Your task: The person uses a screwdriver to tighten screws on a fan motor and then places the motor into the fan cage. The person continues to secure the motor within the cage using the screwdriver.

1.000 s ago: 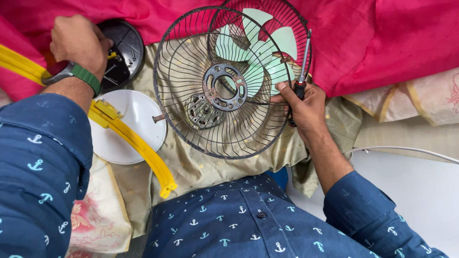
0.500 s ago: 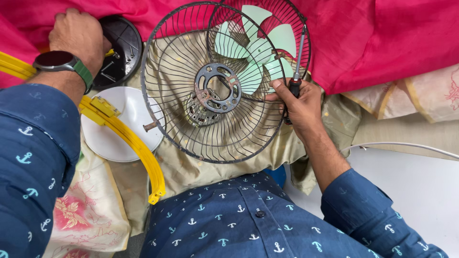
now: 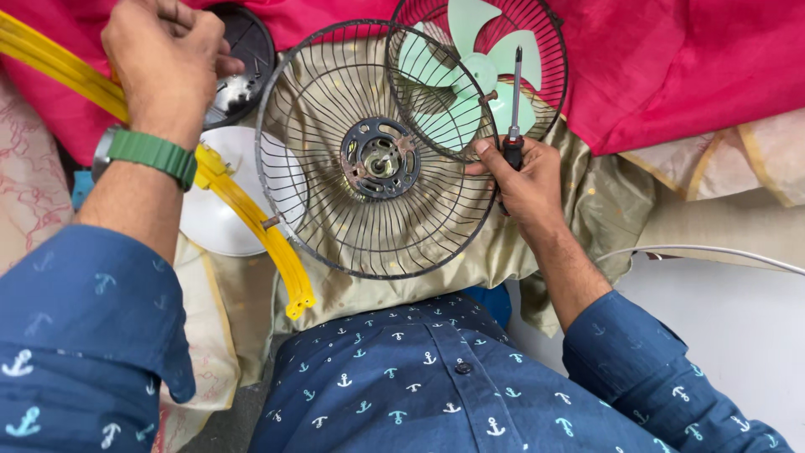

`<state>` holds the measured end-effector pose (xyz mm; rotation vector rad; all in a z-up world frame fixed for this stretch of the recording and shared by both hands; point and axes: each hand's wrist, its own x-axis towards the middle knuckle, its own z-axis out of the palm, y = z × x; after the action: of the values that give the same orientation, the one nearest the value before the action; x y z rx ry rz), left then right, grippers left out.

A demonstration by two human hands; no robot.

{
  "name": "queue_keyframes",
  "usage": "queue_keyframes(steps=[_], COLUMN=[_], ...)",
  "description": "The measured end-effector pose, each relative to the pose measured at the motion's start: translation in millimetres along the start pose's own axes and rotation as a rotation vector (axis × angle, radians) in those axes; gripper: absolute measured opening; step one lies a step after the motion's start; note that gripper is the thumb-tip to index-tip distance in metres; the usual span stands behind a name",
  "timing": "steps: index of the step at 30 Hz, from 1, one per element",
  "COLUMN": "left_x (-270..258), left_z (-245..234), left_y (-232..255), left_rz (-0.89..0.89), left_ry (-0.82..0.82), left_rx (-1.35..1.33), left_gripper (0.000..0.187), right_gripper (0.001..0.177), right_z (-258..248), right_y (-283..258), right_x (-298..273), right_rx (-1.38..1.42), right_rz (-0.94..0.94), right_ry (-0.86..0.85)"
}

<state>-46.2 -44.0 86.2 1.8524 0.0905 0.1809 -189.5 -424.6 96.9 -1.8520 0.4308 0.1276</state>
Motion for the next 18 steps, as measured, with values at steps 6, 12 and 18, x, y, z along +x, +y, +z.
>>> queue_keyframes(steps=[6,12,18], left_x=[-32,-76,-118], left_z=[-6,5,23], left_y=[13,35,60], left_rz=[0.010,0.076,0.018], left_ry=[-0.034,-0.022,-0.060], left_rx=[-0.114,-0.118,0.040], left_gripper=[0.012,0.012,0.015], right_gripper=[0.014,0.015,0.018], right_z=[6,8,11], right_y=[19,25,24], right_x=[-1,-2,-2], right_rx=[0.062,0.055,0.036], right_rz=[-0.166,-0.150,-0.062], right_ry=[-0.033,-0.052,-0.028])
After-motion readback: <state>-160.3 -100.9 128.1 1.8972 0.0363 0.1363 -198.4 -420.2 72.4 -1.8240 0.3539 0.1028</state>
